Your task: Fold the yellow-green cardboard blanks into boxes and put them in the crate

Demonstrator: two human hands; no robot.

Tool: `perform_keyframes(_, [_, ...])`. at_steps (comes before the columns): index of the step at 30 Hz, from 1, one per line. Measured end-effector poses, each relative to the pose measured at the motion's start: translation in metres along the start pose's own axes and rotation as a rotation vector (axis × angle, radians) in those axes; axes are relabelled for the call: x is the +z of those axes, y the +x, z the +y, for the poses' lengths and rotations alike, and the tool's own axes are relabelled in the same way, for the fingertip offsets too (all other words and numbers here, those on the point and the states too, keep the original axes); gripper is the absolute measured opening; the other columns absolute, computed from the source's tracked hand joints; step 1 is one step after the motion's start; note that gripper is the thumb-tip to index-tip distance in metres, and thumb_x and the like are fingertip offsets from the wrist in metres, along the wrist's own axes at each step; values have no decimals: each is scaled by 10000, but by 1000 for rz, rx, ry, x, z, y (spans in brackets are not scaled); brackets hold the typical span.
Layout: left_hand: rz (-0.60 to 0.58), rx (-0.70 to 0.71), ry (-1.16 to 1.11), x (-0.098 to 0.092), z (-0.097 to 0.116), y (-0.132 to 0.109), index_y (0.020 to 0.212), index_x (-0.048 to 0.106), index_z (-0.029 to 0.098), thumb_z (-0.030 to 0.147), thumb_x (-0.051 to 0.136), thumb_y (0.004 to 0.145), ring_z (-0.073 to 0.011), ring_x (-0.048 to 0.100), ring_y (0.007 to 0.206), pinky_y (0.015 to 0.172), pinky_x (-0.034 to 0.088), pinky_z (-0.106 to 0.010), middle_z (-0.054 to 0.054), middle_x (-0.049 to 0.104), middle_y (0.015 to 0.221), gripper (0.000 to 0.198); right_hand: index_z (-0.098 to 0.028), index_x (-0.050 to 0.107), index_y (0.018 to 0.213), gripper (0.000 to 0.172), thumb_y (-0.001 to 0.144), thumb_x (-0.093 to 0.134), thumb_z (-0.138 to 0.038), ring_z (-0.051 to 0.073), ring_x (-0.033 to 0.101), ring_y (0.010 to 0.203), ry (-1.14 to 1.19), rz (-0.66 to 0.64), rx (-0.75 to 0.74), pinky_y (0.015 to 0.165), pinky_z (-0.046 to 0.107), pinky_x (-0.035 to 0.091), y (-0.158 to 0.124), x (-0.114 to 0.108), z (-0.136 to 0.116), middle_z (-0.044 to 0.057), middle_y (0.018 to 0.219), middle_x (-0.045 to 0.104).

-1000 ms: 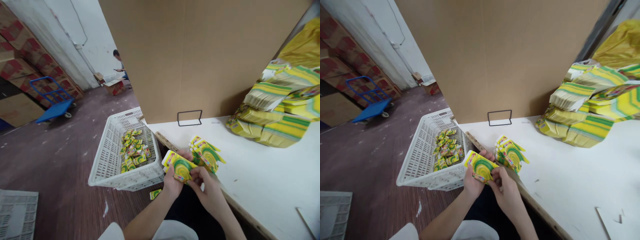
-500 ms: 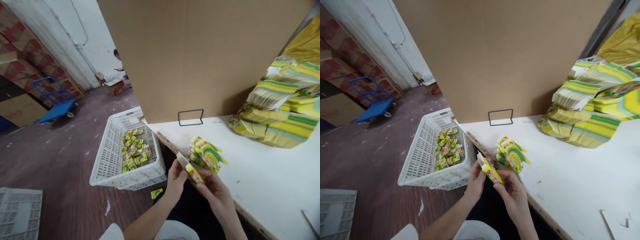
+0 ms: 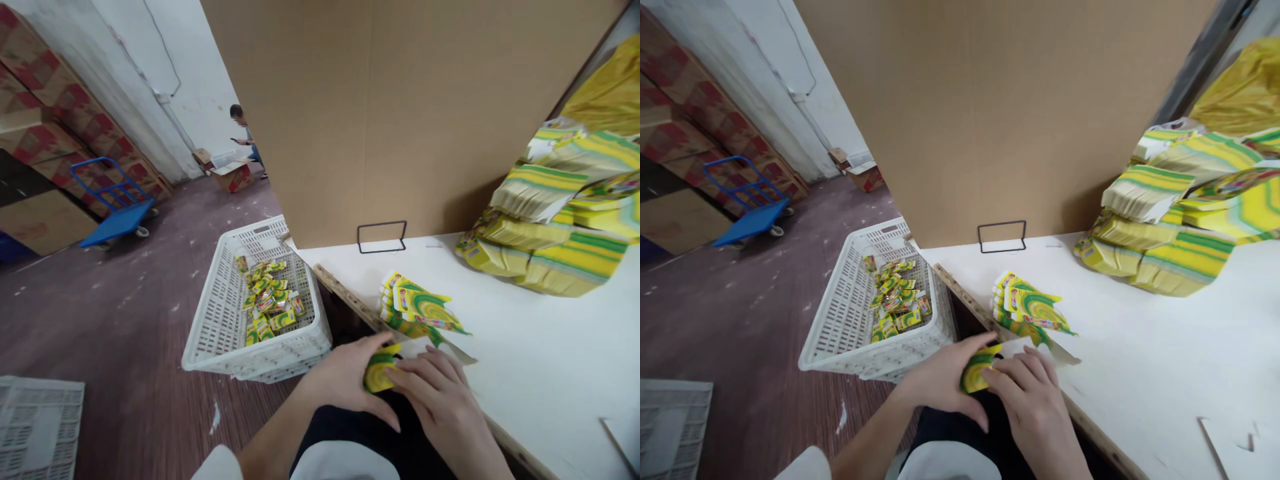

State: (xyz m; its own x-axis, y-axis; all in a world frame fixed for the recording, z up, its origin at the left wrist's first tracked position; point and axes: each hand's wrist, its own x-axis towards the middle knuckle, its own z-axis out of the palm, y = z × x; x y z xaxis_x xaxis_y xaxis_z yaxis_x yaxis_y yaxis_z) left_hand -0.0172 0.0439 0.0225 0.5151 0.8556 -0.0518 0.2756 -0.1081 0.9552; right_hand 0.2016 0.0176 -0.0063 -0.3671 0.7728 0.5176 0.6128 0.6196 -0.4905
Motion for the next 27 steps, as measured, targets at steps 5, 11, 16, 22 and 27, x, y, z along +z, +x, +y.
perform_keyframes(5, [102, -45, 140, 28, -13, 7, 1362, 551, 217, 409, 859, 694, -341, 652, 1138, 984, 505, -439, -122, 677, 1271, 759, -247, 668, 1110, 273, 866, 707, -363, 327, 581, 1174, 183, 479, 410, 1049, 535, 431, -6, 7, -8, 118, 1233, 628])
perform_keyframes(11, [104, 2, 136, 34, -18, 13, 1362, 530, 200, 410, 894, 652, -329, 645, 1137, 1023, 481, -437, -129, 665, 1280, 826, -228, 552, 742, 256, 901, 659, -397, 204, 594, 928, 806, 851, 839, 929, 380, 505, -7, 3, 4, 38, 916, 585])
perform_keyframes(16, [175, -13, 116, 34, -18, 16, 1408, 504, 228, 425, 884, 677, -349, 624, 1187, 1040, 467, -457, -129, 646, 1322, 847, -246, 594, 1222, 338, 976, 536, -471, 258, 644, 1143, 746, 719, 783, 1044, 476, 502, -9, 15, 8, 111, 1280, 636])
perform_keyframes(22, [35, 100, 168, 45, -18, 15, 1558, 367, 304, 412, 891, 684, -390, 578, 1279, 1093, 433, -509, -139, 545, 1485, 1024, -249, 646, 1332, 477, 936, 611, -512, 283, 543, 1370, 752, 154, 732, 1215, 489, 360, -18, 32, 8, 89, 1382, 655])
perform_keyframes(27, [60, 147, 187, 51, -23, 10, 1487, 451, 274, 362, 874, 697, -359, 600, 1239, 1078, 458, -473, -134, 599, 1376, 901, -238, 694, 1293, 492, 915, 632, -546, 290, 629, 1281, 856, 92, 763, 1142, 478, 464, -11, 26, 6, 105, 1337, 693])
